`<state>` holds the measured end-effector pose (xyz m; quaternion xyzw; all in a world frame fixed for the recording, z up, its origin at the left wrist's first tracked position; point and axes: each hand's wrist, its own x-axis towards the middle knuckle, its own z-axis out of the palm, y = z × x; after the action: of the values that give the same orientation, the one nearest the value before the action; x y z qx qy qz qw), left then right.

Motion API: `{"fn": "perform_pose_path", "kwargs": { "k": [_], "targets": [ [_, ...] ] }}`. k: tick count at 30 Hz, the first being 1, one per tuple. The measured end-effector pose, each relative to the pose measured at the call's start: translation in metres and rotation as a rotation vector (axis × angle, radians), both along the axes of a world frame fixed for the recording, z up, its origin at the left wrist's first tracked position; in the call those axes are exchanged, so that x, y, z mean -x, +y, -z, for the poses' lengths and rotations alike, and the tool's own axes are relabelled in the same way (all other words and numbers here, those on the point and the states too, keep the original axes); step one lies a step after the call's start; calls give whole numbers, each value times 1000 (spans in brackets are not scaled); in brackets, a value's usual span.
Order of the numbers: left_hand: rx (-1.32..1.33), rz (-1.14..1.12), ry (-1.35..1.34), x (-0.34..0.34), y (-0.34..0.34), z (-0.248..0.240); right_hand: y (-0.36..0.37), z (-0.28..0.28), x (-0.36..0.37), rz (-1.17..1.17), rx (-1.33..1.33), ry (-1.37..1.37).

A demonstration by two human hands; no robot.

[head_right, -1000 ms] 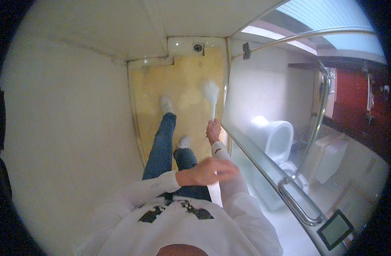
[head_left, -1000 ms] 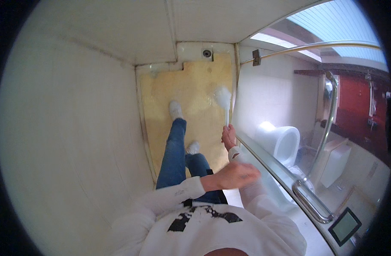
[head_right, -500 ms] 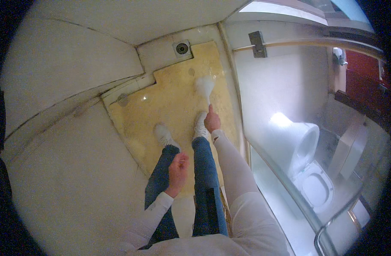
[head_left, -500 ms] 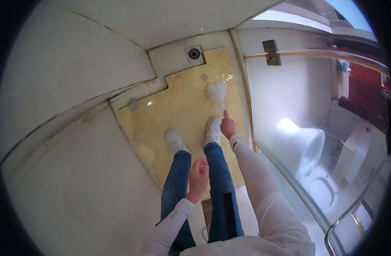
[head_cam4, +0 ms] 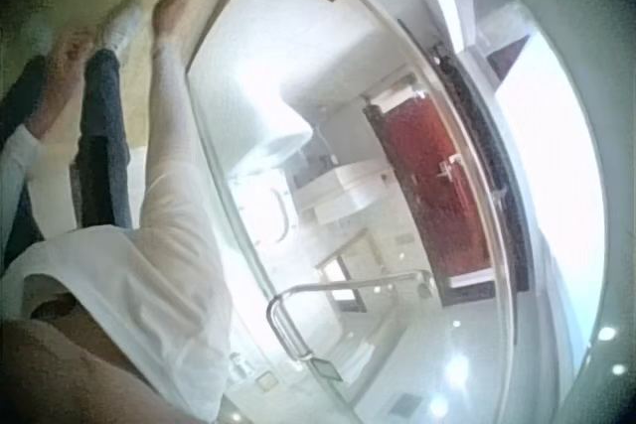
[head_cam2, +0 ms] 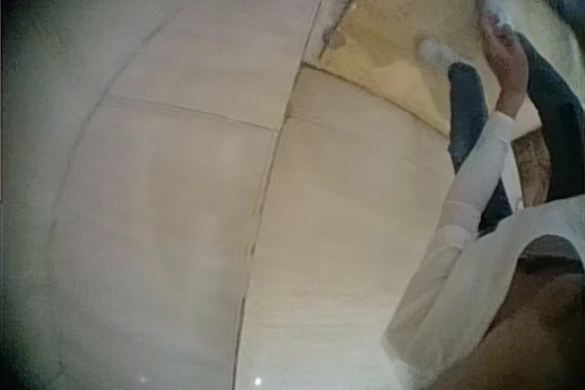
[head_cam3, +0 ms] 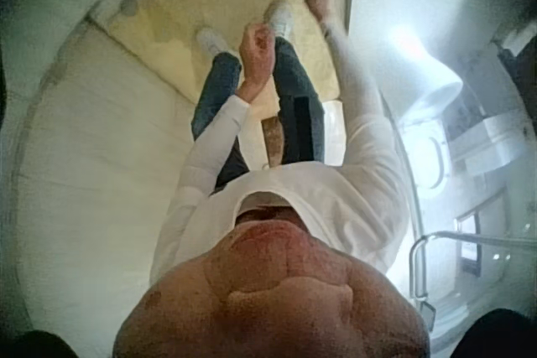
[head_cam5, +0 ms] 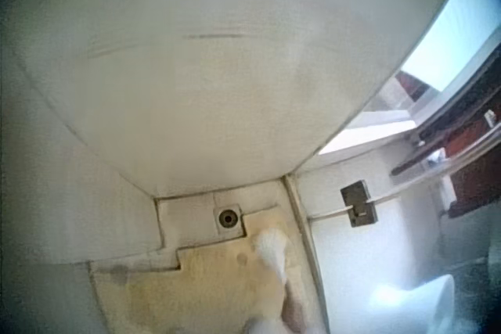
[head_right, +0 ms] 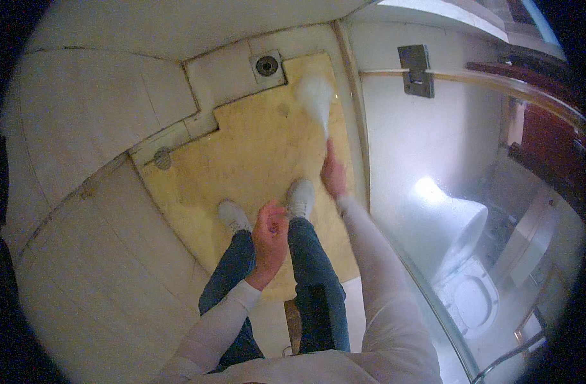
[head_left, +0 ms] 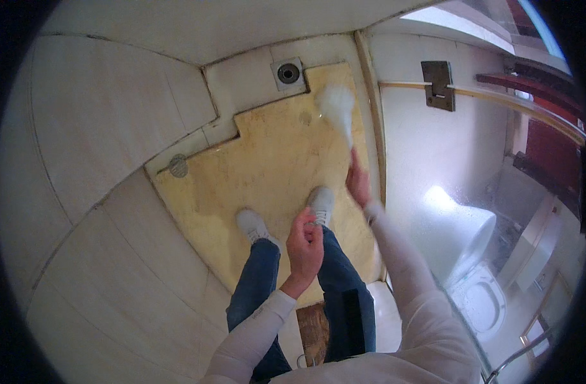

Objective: The person cleans a bathroom by first rinsing the shower floor with a handheld showerhead, then scrubbing the toilet bowl with a brush, and finally scrubbing and rinsing the shower base and walls. The person uses a cleaning solution and a brush to remove dirt from the surfaces.

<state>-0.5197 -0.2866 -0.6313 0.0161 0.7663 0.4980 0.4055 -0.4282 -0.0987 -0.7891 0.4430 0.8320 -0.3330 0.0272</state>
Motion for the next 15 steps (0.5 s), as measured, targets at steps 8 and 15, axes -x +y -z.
{"fn": "perform_pose_path", "kwargs": {
  "k": [8, 15],
  "targets": [
    [-3, -14, 51, 17, 5, 12, 32, 40, 82, -119, -116, -118],
    [-34, 47, 73, 42, 11, 13, -4, -14, -24, -63, -41, -244]
  ]
}}
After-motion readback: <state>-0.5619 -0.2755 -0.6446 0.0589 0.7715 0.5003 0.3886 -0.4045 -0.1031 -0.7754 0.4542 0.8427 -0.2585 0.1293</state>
